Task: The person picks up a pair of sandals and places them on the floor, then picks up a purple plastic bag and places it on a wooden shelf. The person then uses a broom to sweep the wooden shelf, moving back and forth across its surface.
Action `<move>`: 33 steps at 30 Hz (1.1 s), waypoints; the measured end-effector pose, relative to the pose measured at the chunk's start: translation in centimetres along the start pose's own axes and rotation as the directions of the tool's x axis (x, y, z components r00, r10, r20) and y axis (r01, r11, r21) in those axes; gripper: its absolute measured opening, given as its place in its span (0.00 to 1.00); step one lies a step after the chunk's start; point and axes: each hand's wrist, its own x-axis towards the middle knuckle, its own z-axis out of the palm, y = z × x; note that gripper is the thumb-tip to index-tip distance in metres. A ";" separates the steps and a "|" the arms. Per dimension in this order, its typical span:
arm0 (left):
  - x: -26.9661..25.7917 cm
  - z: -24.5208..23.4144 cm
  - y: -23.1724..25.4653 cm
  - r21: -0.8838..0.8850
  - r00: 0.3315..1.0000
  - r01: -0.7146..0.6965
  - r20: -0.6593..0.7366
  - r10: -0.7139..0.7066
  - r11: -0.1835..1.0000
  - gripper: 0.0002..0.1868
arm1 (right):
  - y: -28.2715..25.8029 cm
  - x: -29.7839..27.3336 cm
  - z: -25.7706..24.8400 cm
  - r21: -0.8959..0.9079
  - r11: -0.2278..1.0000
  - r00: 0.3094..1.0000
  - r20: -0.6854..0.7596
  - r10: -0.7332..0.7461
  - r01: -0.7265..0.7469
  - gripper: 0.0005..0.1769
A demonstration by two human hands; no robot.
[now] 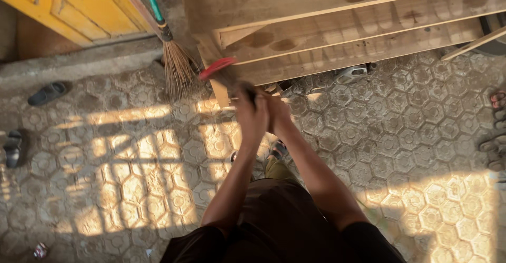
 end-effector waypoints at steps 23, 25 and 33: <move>-11.3 9.4 3.9 0.026 0.866 -0.290 -0.419 0.273 0.957 0.40 | 12.1 -4.0 -4.3 0.324 0.865 0.922 -0.084 -0.378 0.384 0.32; -12.2 10.0 3.7 0.009 0.891 -0.268 -0.378 0.251 0.963 0.39 | 12.9 -3.8 -6.2 0.241 0.934 0.964 -0.106 -0.244 0.263 0.34; -12.9 14.1 4.0 0.105 0.931 -0.278 -0.216 0.295 0.955 0.38 | 17.0 -3.6 -4.1 0.475 0.810 0.938 -0.197 -0.284 0.345 0.28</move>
